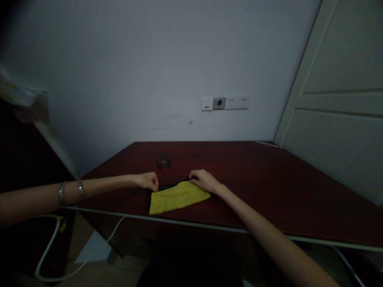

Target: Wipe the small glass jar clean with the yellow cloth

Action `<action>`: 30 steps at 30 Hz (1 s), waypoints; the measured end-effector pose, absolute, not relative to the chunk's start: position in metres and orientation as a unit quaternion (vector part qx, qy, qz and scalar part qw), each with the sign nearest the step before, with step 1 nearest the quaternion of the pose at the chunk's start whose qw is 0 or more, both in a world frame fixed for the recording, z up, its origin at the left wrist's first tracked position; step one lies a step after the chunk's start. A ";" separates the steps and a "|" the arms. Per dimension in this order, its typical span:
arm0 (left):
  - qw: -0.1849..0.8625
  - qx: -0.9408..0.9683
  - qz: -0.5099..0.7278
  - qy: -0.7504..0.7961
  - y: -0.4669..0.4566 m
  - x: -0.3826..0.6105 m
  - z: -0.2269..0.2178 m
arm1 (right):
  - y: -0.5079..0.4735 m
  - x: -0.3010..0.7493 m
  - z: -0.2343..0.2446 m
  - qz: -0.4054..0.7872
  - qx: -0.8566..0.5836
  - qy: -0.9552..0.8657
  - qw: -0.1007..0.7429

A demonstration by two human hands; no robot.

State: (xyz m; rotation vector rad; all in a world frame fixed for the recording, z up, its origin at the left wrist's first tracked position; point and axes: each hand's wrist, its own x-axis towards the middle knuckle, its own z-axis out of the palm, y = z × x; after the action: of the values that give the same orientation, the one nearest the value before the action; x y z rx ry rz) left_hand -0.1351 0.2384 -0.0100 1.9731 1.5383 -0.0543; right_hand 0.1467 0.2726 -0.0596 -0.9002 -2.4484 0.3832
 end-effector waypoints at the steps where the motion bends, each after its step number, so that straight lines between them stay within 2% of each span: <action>1: 0.300 0.758 -0.017 0.579 0.239 -0.135 -0.008 | 0.272 0.147 -0.059 0.142 -0.332 -0.898 0.251; 6: 0.175 0.801 -0.025 0.572 0.248 -0.141 0.001 | 0.271 0.144 -0.057 0.156 -0.338 -0.893 0.252; 11: 0.105 0.831 -0.070 0.541 0.252 -0.143 -0.007 | 0.274 0.139 -0.060 0.164 -0.353 -0.887 0.250; 17: 0.097 0.837 -0.106 0.527 0.244 -0.139 -0.002 | 0.273 0.135 -0.056 0.169 -0.370 -0.887 0.216; 23: 0.103 0.866 -0.106 0.478 0.245 -0.143 -0.002 | 0.275 0.137 -0.056 0.170 -0.367 -0.886 0.228; 26: 0.085 0.885 -0.057 0.454 0.252 -0.149 0.014 | 0.279 0.142 -0.046 0.142 -0.369 -0.878 0.268; 30: -0.074 0.891 0.038 0.445 0.256 -0.156 0.047 | 0.279 0.148 -0.023 0.060 -0.360 -0.842 0.398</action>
State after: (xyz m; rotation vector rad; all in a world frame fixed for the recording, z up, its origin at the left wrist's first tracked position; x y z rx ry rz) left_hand -0.1557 0.2565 0.0467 2.9411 1.4692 0.1263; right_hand 0.1478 0.2789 -0.0234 -0.9111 -2.1318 0.1531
